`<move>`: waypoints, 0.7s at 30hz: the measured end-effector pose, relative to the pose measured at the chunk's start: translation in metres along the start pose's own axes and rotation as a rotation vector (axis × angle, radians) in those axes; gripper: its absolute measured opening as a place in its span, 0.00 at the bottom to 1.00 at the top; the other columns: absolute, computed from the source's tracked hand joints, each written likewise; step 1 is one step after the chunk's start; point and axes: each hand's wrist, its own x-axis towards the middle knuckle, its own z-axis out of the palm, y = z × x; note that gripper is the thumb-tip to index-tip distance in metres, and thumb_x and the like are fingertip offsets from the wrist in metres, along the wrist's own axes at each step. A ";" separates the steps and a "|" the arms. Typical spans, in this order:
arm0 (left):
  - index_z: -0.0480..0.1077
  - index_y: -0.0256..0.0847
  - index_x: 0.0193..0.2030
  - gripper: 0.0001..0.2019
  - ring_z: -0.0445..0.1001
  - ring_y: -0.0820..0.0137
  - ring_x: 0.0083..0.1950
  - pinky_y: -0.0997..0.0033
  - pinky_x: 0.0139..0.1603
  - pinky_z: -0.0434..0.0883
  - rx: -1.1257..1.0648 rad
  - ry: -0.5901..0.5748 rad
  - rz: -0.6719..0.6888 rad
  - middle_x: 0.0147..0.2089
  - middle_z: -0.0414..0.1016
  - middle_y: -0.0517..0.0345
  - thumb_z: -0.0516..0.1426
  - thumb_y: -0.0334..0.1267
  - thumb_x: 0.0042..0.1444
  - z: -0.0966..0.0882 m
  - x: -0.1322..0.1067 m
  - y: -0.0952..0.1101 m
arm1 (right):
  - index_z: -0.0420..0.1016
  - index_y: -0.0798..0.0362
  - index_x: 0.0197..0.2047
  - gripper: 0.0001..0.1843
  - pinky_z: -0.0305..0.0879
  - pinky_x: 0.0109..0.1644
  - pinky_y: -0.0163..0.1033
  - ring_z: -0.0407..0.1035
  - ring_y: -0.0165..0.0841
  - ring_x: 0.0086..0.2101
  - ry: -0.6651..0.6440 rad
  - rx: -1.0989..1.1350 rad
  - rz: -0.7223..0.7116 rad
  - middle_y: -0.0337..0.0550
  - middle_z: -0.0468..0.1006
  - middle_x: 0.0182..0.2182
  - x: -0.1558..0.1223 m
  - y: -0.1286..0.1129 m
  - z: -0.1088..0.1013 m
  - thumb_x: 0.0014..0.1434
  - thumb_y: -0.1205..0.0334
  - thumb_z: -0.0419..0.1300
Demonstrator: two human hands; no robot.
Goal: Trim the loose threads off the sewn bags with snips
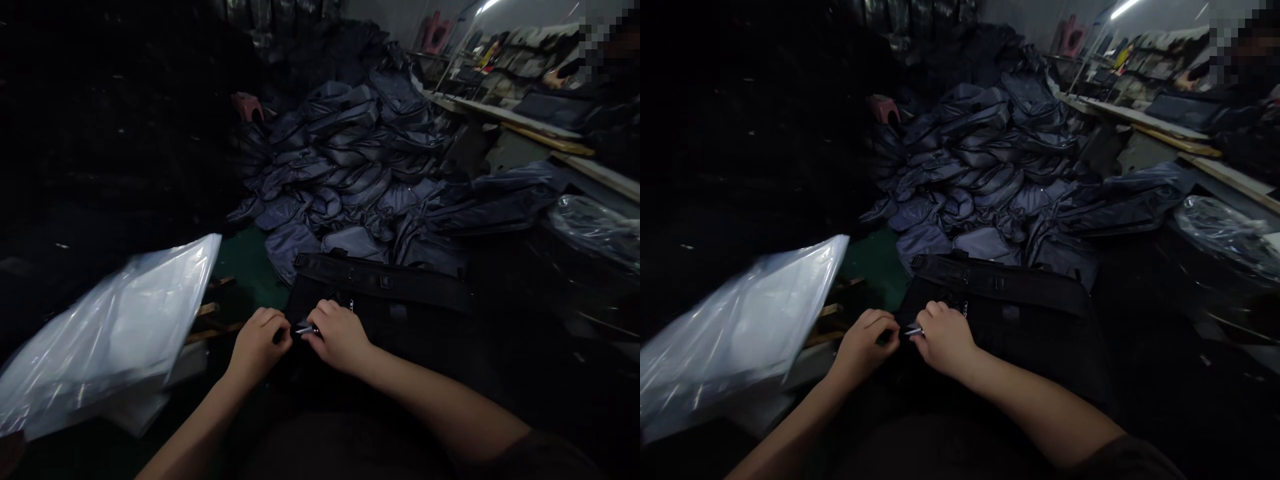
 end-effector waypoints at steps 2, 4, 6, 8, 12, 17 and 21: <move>0.68 0.40 0.29 0.05 0.66 0.67 0.38 0.67 0.40 0.66 -0.021 0.013 -0.018 0.33 0.70 0.54 0.53 0.28 0.51 0.002 0.000 -0.001 | 0.69 0.53 0.37 0.10 0.61 0.37 0.39 0.63 0.38 0.39 -0.022 -0.050 -0.013 0.45 0.69 0.38 0.004 -0.004 -0.002 0.57 0.55 0.59; 0.68 0.41 0.29 0.04 0.67 0.67 0.38 0.67 0.39 0.66 -0.037 0.016 -0.028 0.34 0.70 0.54 0.53 0.29 0.51 0.004 -0.001 -0.002 | 0.69 0.53 0.36 0.09 0.61 0.35 0.39 0.63 0.38 0.39 -0.049 -0.083 -0.009 0.45 0.69 0.37 0.009 -0.008 -0.003 0.56 0.56 0.60; 0.68 0.41 0.30 0.04 0.67 0.67 0.38 0.66 0.39 0.66 -0.053 0.020 -0.025 0.34 0.70 0.54 0.54 0.29 0.50 0.005 -0.001 -0.004 | 0.69 0.53 0.35 0.08 0.61 0.35 0.39 0.63 0.38 0.38 -0.067 -0.100 0.002 0.45 0.69 0.36 0.013 -0.012 -0.003 0.57 0.57 0.60; 0.68 0.41 0.30 0.04 0.67 0.66 0.38 0.66 0.39 0.66 -0.072 0.016 -0.017 0.34 0.70 0.54 0.54 0.29 0.50 0.005 0.000 -0.004 | 0.69 0.53 0.35 0.07 0.61 0.35 0.39 0.63 0.38 0.39 -0.069 -0.110 0.009 0.45 0.70 0.36 0.016 -0.015 -0.002 0.57 0.58 0.60; 0.68 0.40 0.30 0.03 0.67 0.66 0.38 0.66 0.39 0.66 -0.134 0.003 -0.023 0.35 0.70 0.53 0.54 0.30 0.51 0.004 0.000 -0.001 | 0.70 0.53 0.34 0.05 0.61 0.35 0.40 0.63 0.39 0.38 -0.060 -0.122 0.006 0.45 0.71 0.36 0.017 -0.017 0.001 0.57 0.60 0.60; 0.67 0.40 0.32 0.03 0.70 0.67 0.38 0.67 0.39 0.68 -0.382 0.101 -0.385 0.36 0.70 0.54 0.54 0.36 0.53 0.000 0.001 -0.004 | 0.72 0.52 0.33 0.05 0.62 0.36 0.38 0.65 0.36 0.37 0.009 0.095 0.047 0.42 0.72 0.34 0.015 -0.012 0.008 0.56 0.60 0.62; 0.64 0.39 0.43 0.13 0.74 0.67 0.36 0.66 0.38 0.72 -0.737 0.154 -0.694 0.37 0.72 0.55 0.54 0.44 0.55 0.001 0.003 -0.008 | 0.74 0.52 0.37 0.09 0.64 0.40 0.36 0.68 0.31 0.36 0.248 0.611 0.218 0.40 0.73 0.35 0.012 0.017 -0.009 0.55 0.56 0.63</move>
